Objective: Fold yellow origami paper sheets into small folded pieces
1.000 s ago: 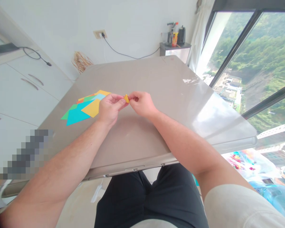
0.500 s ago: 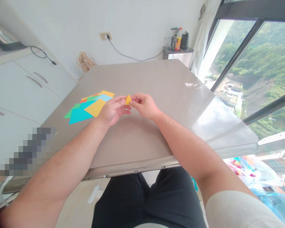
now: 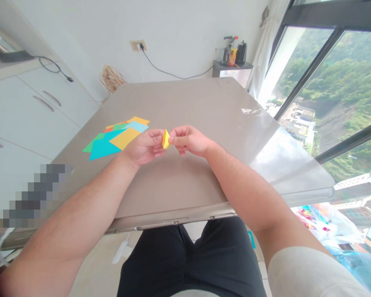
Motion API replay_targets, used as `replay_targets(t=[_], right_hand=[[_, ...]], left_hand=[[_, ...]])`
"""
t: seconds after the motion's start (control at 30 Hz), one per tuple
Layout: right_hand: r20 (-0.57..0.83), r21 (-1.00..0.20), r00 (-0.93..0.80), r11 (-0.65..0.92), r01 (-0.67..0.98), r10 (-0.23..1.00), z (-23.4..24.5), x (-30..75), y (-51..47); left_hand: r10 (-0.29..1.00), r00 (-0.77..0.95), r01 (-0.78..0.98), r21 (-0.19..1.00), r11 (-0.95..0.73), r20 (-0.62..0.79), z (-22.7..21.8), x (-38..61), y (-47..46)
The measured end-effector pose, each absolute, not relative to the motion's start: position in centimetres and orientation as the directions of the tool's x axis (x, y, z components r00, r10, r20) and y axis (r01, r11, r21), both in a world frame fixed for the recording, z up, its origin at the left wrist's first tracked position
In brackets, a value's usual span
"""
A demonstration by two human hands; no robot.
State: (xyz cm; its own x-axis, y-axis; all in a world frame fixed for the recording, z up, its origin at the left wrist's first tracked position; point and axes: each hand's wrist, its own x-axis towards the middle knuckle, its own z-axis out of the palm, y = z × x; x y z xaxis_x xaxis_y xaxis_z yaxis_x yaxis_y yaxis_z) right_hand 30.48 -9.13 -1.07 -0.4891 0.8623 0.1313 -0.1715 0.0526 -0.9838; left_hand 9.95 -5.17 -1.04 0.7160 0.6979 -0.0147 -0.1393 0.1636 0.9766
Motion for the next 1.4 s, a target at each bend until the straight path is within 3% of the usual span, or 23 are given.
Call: replay_targets(t=[0.3, 1.07, 1.27, 1.4], right_hand=[[0.17, -0.959, -0.588, -0.006, -0.285, 0.791, -1.51, 30.48, -9.01], [0.097, -0.977, -0.566, -0.03, -0.212, 0.819, -0.99, 30.54, -9.16], [0.086, -0.981, -0.445, -0.003, -0.196, 0.891, -1.12, 30.16, -9.22], [0.095, -0.992, -0.284, 0.067, -0.108, 0.954, -1.69, 30.05, -8.81]], left_hand=[[0.667, 0.743, -0.181, 0.976, 0.123, 0.054, -1.63, 10.16, -5.34], [0.721, 0.686, -0.174, 0.984, 0.033, 0.098, -1.39, 10.07, -5.08], [0.77, 0.632, -0.21, 0.976, 0.059, 0.09, -1.34, 10.07, -4.86], [0.818, 0.566, -0.146, 0.989, -0.025, 0.105, -1.54, 10.07, -4.54]])
